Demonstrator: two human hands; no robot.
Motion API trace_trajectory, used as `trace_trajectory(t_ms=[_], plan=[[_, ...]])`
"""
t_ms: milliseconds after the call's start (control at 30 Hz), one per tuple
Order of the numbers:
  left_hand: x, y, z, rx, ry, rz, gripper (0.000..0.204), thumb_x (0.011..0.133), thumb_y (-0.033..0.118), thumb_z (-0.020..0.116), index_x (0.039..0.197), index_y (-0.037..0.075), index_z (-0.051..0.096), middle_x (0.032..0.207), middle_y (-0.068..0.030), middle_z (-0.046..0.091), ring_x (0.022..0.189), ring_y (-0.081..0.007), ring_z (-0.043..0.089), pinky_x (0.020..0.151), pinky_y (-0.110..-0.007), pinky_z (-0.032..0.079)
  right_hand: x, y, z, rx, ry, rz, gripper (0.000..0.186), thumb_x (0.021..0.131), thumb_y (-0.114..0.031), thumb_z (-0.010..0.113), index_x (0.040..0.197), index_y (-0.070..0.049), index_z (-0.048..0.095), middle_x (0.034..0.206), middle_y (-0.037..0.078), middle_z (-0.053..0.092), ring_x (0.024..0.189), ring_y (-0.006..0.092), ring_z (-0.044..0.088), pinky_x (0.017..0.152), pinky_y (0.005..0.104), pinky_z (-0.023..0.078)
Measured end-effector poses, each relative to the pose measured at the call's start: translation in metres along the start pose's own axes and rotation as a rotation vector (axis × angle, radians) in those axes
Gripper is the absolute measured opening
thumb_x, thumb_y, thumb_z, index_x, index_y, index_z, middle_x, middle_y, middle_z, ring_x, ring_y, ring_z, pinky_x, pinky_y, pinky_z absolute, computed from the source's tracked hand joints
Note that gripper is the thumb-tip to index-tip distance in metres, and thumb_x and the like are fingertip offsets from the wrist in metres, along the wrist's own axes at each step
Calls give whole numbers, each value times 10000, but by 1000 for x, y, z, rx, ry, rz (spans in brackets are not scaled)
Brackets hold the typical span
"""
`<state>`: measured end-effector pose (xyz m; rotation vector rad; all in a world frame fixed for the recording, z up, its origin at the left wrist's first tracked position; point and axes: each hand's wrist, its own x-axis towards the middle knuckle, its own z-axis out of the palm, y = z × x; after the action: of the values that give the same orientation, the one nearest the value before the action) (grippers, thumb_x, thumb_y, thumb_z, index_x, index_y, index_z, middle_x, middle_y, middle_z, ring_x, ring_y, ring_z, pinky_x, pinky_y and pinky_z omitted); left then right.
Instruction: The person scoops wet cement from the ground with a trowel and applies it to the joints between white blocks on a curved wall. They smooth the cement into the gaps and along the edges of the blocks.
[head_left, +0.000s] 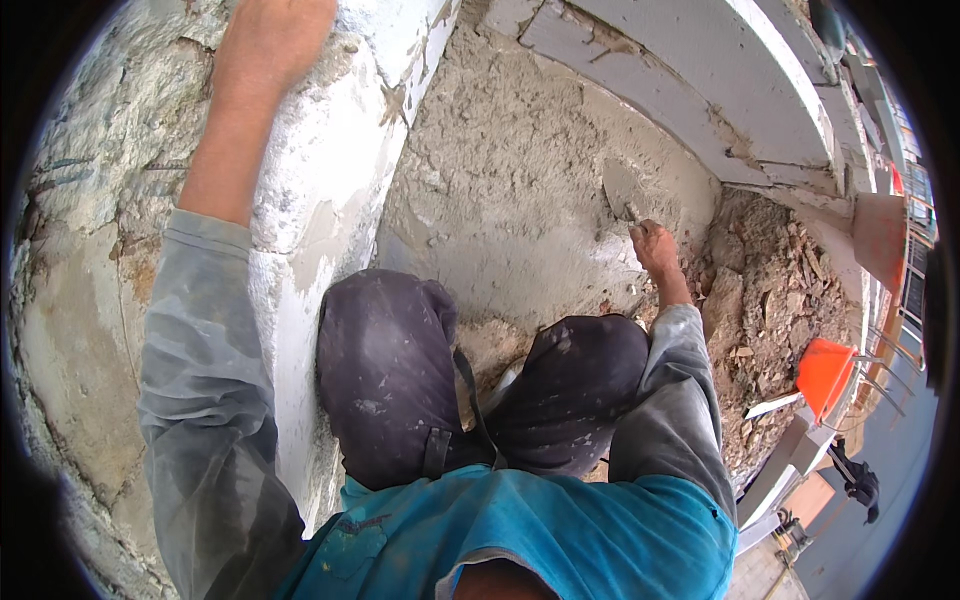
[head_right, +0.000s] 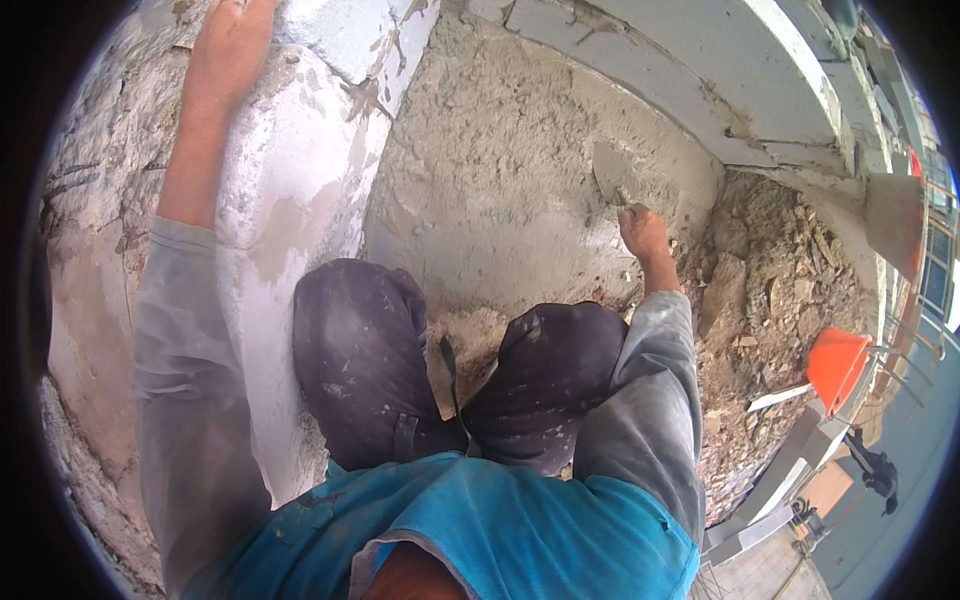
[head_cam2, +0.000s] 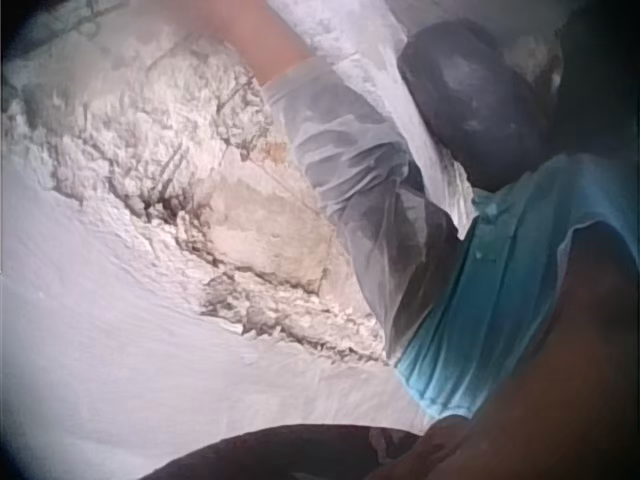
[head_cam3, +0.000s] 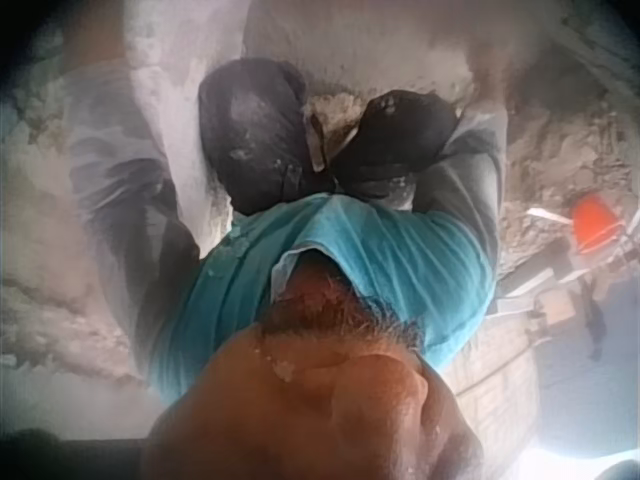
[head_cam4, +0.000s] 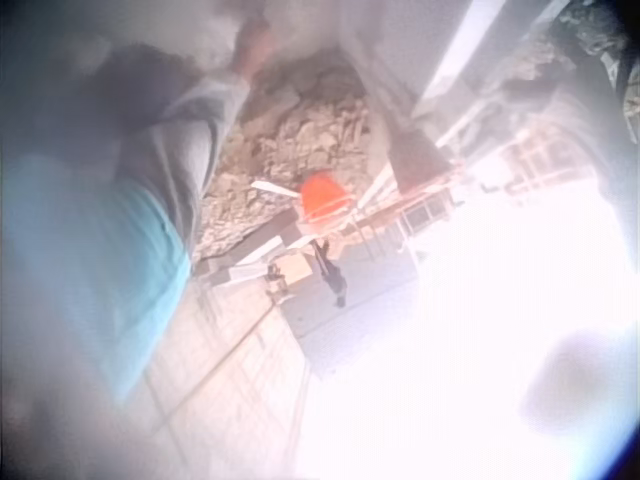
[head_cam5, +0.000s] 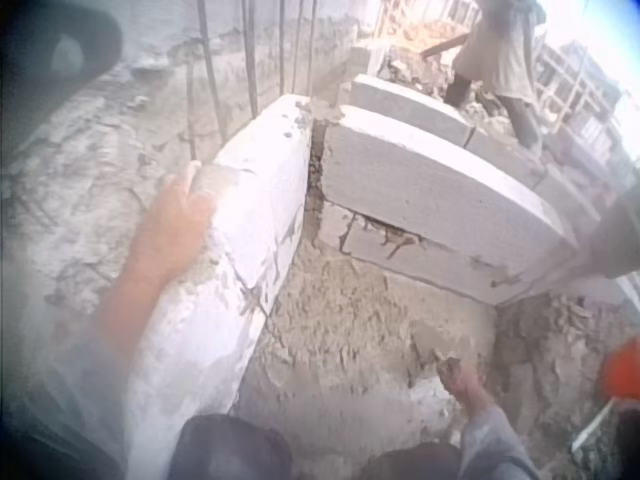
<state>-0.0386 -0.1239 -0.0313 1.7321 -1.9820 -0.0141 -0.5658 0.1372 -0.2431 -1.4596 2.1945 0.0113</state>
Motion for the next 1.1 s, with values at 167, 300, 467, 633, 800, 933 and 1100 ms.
trace_trajectory(t_ms=[167,300,467,633,800,933,1100], plan=[[-9,8,-16,-88,15,-119,622,929,316,439,1417,-69,453,1377,-349,499,1323,-441,465,1113,-436,361,-31,-38,17,-33,-79,-175,345,946,-319,581,966,20,640,779,258,659,750,415,667,725,472,530],[-6,8,-10,-188,-57,-164,618,931,320,431,1407,-72,464,1370,-349,508,1337,-433,457,1128,-432,340,-63,-39,21,-30,-177,-170,304,910,-282,617,962,17,636,832,285,671,844,461,662,777,493,542],[-2,6,-17,-185,8,-106,627,931,341,442,1391,-84,478,1373,-351,506,1342,-433,452,1134,-427,330,-83,-55,33,5,-325,-159,300,915,-284,629,957,13,630,826,271,674,829,447,667,751,489,542],[-5,19,-20,-195,13,-128,630,958,386,445,1379,-80,491,1372,-338,517,1341,-426,459,1134,-418,329,-82,-70,51,-25,-436,-328,304,918,-288,624,959,12,645,846,263,677,805,439,667,735,473,547],[-2,13,-18,-201,4,-36,572,967,365,447,1365,-40,522,1356,-305,548,1322,-424,475,1128,-425,339,-77,-76,41,-25,-506,-288,332,905,-299,648,989,22,648,804,235,675,784,392,675,723,450,544],[3,-18,-1,162,33,178,546,958,345,450,1365,-11,526,1379,-285,528,1289,-415,504,1100,-462,374,-78,-80,39,63,-593,-169,340,889,-292,657,993,31,639,754,223,656,747,358,674,696,433,533],[-6,24,-22,-17,-40,-187,558,940,332,456,1392,6,484,1360,-267,526,1243,-414,524,1057,-491,412,-62,-101,6,119,-499,-330,271,860,-237,646,982,4,632,748,209,647,715,376,656,671,434,522]])
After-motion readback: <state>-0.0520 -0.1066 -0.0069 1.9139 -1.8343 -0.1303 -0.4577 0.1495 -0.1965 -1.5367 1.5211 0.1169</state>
